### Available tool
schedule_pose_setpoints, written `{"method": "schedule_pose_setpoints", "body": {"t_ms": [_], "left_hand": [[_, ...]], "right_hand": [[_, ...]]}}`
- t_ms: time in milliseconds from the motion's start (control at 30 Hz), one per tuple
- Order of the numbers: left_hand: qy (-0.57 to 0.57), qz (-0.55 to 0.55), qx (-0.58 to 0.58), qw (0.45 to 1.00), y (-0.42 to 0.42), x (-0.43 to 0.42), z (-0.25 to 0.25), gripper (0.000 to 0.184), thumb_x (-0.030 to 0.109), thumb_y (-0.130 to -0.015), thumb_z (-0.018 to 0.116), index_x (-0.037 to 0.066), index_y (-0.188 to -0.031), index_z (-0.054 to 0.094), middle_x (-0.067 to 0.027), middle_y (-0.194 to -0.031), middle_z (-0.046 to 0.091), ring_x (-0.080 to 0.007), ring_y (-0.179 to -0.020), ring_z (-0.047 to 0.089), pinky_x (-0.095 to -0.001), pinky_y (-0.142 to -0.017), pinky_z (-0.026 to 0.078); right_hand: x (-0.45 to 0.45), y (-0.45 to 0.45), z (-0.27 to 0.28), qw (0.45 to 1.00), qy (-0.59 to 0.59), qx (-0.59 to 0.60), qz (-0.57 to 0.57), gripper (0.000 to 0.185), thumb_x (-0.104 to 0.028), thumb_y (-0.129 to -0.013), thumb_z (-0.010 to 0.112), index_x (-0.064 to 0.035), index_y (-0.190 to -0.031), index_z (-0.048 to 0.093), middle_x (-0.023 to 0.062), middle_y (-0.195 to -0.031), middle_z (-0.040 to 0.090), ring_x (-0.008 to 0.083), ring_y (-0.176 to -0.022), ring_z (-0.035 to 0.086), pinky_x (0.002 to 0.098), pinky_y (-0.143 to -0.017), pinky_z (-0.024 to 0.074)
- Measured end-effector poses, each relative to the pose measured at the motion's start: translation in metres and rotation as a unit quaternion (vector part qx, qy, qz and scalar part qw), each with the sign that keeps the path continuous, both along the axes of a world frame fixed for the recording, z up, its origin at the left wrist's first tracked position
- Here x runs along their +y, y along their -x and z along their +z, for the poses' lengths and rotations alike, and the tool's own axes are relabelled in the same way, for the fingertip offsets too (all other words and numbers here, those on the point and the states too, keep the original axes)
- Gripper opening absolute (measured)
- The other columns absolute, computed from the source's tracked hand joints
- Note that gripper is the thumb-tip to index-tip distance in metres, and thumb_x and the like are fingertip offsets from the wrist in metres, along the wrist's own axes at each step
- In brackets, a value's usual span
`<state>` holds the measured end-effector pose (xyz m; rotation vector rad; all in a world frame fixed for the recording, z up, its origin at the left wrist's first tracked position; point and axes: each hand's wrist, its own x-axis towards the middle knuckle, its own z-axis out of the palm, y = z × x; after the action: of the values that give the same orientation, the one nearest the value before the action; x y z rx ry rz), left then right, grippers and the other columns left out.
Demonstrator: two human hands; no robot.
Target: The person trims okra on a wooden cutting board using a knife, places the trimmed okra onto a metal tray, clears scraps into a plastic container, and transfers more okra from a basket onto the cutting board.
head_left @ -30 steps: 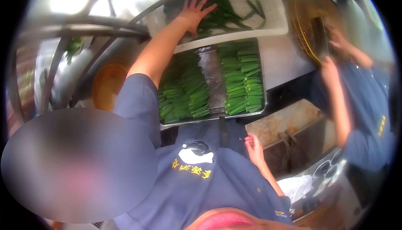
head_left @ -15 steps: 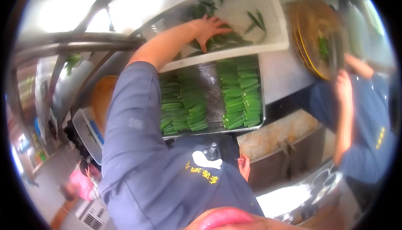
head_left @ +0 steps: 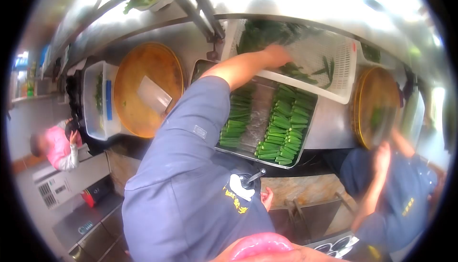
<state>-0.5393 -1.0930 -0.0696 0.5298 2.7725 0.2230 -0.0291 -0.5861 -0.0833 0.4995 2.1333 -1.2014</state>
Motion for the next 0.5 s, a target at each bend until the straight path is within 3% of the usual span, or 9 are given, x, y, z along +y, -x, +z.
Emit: {"method": "schedule_pose_setpoints", "body": {"t_ms": [67, 133, 200, 300, 433, 500], "left_hand": [[-0.025, 0.002, 0.038, 0.999, -0.004, 0.004, 0.024, 0.036, 0.012, -0.093, 0.068, 0.014, -0.129, 0.069, -0.0138, -0.118, 0.074, -0.0365, -0.115, 0.071, -0.0518, -0.091, 0.058], [-0.068, 0.034, 0.081, 0.994, -0.013, 0.009, 0.045, 0.035, 0.010, -0.093, 0.066, 0.014, -0.128, 0.068, -0.0136, -0.121, 0.073, -0.0367, -0.117, 0.070, -0.0520, -0.090, 0.058], [-0.083, 0.055, 0.124, 0.987, -0.031, 0.013, 0.089, 0.044, 0.009, -0.092, 0.066, 0.016, -0.135, 0.066, -0.0134, -0.123, 0.072, -0.0364, -0.118, 0.070, -0.0503, -0.092, 0.058], [-0.100, 0.089, 0.189, 0.973, -0.065, 0.009, 0.148, 0.051, 0.012, -0.091, 0.072, 0.018, -0.141, 0.064, -0.0126, -0.124, 0.070, -0.0360, -0.118, 0.070, -0.0478, -0.095, 0.059], [-0.148, 0.179, 0.296, 0.927, -0.150, -0.031, 0.199, 0.065, 0.018, -0.082, 0.088, 0.017, -0.142, 0.064, -0.0107, -0.126, 0.071, -0.0345, -0.118, 0.071, -0.0470, -0.095, 0.061], [-0.149, 0.245, 0.311, 0.906, -0.210, -0.068, 0.215, 0.062, 0.015, -0.081, 0.087, 0.016, -0.140, 0.066, -0.0113, -0.127, 0.072, -0.0337, -0.115, 0.073, -0.0462, -0.098, 0.062]], "right_hand": [[0.012, 0.006, -0.006, 1.000, 0.023, 0.015, -0.008, 0.050, -0.010, -0.105, 0.068, -0.0108, -0.153, 0.055, 0.0065, -0.098, 0.070, 0.0182, -0.092, 0.069, 0.0361, -0.091, 0.0560], [0.008, 0.025, -0.003, 0.999, 0.047, 0.012, 0.015, 0.053, -0.008, -0.105, 0.067, -0.0104, -0.155, 0.051, 0.0059, -0.097, 0.070, 0.0178, -0.091, 0.068, 0.0353, -0.091, 0.0558], [0.017, 0.036, -0.021, 0.997, 0.054, 0.020, 0.054, 0.055, -0.007, -0.105, 0.067, -0.0099, -0.156, 0.050, 0.0054, -0.097, 0.070, 0.0171, -0.090, 0.068, 0.0343, -0.090, 0.0555], [-0.003, 0.071, 0.001, 0.991, 0.067, 0.027, 0.110, 0.057, -0.006, -0.105, 0.065, -0.0090, -0.159, 0.046, 0.0046, -0.096, 0.070, 0.0155, -0.088, 0.066, 0.0325, -0.087, 0.0548], [-0.040, 0.103, 0.026, 0.972, 0.097, 0.059, 0.204, 0.059, -0.007, -0.106, 0.065, -0.0079, -0.160, 0.042, 0.0041, -0.093, 0.069, 0.0134, -0.082, 0.063, 0.0305, -0.083, 0.0537], [-0.053, 0.112, 0.028, 0.960, 0.084, 0.066, 0.260, 0.057, -0.008, -0.106, 0.066, -0.0071, -0.159, 0.044, 0.0039, -0.092, 0.069, 0.0135, -0.081, 0.063, 0.0309, -0.082, 0.0539]]}}
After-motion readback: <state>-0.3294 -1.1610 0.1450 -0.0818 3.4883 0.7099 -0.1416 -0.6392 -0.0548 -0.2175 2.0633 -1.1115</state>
